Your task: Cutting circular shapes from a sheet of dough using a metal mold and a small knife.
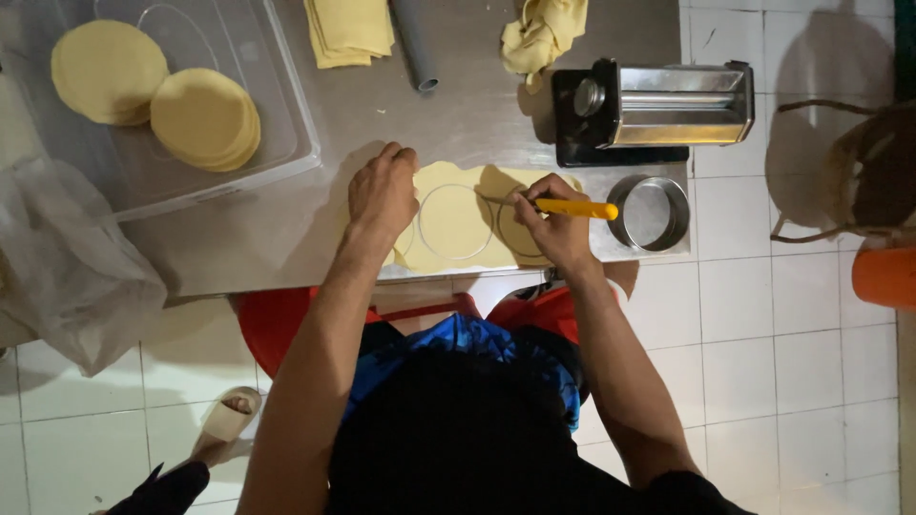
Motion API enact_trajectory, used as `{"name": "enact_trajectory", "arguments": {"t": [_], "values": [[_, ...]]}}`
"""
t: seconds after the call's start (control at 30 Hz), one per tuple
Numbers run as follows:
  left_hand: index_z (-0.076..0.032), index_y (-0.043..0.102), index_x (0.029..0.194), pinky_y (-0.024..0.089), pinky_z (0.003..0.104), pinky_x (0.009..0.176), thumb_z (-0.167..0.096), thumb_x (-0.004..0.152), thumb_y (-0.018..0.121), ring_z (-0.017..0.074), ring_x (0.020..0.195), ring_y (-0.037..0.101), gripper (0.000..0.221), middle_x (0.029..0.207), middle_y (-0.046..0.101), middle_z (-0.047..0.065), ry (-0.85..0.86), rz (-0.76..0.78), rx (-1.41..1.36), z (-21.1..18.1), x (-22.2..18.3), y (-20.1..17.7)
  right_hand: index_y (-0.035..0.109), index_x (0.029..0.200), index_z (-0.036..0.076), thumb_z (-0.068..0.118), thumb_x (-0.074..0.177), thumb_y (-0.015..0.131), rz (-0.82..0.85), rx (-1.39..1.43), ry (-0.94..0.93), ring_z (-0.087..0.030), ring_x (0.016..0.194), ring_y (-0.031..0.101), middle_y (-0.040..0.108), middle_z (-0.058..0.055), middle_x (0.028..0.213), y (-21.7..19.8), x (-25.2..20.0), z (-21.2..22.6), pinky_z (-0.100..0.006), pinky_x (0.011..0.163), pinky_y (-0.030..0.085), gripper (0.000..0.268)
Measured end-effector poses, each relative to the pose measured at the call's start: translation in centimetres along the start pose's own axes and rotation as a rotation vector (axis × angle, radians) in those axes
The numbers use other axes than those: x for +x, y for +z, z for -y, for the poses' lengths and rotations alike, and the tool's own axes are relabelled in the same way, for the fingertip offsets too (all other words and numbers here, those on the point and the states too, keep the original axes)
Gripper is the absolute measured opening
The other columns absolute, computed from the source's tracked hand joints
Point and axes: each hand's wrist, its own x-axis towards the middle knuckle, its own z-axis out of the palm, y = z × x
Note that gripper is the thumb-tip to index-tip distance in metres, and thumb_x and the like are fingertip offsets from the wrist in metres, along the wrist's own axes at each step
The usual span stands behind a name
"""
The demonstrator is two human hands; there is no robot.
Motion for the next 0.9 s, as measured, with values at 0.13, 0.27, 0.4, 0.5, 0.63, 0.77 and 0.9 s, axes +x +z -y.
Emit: {"name": "enact_trajectory", "arguments": {"t": [0.13, 0.27, 0.4, 0.5, 0.63, 0.77, 0.9], "values": [[-0.001, 0.065, 0.105, 0.058, 0.055, 0.079, 0.002, 0.080, 0.076, 0.0437, 0.093, 0.071, 0.027, 0.104, 0.061, 0.016, 0.012, -0.007, 0.020, -0.5, -0.6, -0.3, 0.061, 0.080, 0.001, -0.002, 0.089, 0.084, -0.007, -0.017, -0.033, -0.019, 0.053, 0.066, 0.068, -0.013, 0.062, -0.2, -0.9, 0.2, -0.027, 0.053, 0.050, 0.025], [-0.002, 0.065, 0.104, 0.058, 0.054, 0.079, 0.001, 0.080, 0.077, 0.0430, 0.093, 0.071, 0.027, 0.104, 0.063, 0.016, 0.027, -0.008, 0.071, -0.2, -0.6, 0.2, 0.060, 0.079, 0.002, -0.003, 0.090, 0.081, -0.006, -0.003, -0.038, -0.018, 0.052, 0.066, 0.069, -0.013, 0.063, -0.3, -1.6, 0.5, -0.027, 0.054, 0.051, 0.024], [-0.003, 0.065, 0.107, 0.059, 0.052, 0.079, 0.000, 0.080, 0.077, 0.0409, 0.094, 0.072, 0.030, 0.106, 0.063, 0.015, 0.006, 0.003, 0.122, -0.4, -0.4, 0.4, 0.060, 0.080, 0.001, -0.004, 0.091, 0.079, -0.010, -0.022, -0.058, -0.021, 0.052, 0.067, 0.069, -0.015, 0.063, -0.6, -2.1, 0.0, -0.029, 0.053, 0.051, 0.023], [-0.001, 0.063, 0.109, 0.058, 0.053, 0.079, 0.002, 0.081, 0.074, 0.0414, 0.094, 0.072, 0.029, 0.107, 0.064, 0.016, -0.011, 0.019, 0.132, -0.7, -0.6, 0.2, 0.059, 0.079, 0.002, -0.005, 0.092, 0.077, -0.024, 0.039, -0.019, -0.019, 0.052, 0.066, 0.069, -0.013, 0.062, -0.7, -2.5, 0.3, -0.027, 0.053, 0.051, 0.023], [0.001, 0.063, 0.110, 0.058, 0.053, 0.076, 0.005, 0.080, 0.072, 0.0424, 0.091, 0.072, 0.032, 0.105, 0.064, 0.018, -0.003, 0.013, 0.143, -1.1, -0.8, 0.0, 0.058, 0.079, 0.002, -0.006, 0.093, 0.074, -0.041, 0.054, 0.004, -0.019, 0.052, 0.067, 0.068, -0.013, 0.063, -0.8, -2.9, 1.1, -0.027, 0.054, 0.051, 0.023], [0.002, 0.064, 0.111, 0.057, 0.054, 0.077, 0.006, 0.080, 0.068, 0.0431, 0.091, 0.072, 0.031, 0.105, 0.064, 0.019, -0.007, 0.015, 0.151, -1.5, -0.8, -0.2, 0.057, 0.082, 0.000, -0.009, 0.093, 0.072, -0.041, 0.094, 0.013, -0.019, 0.053, 0.066, 0.066, -0.014, 0.063, -0.8, -3.3, 1.4, -0.028, 0.055, 0.052, 0.021], [0.004, 0.064, 0.111, 0.056, 0.054, 0.075, 0.005, 0.081, 0.067, 0.0431, 0.090, 0.070, 0.031, 0.105, 0.062, 0.019, -0.004, 0.009, 0.171, -2.0, -1.3, -0.6, 0.058, 0.081, -0.001, -0.010, 0.093, 0.071, -0.049, 0.097, 0.011, -0.019, 0.051, 0.064, 0.064, -0.015, 0.062, -0.7, -3.8, 1.1, -0.029, 0.053, 0.051, 0.019]]}}
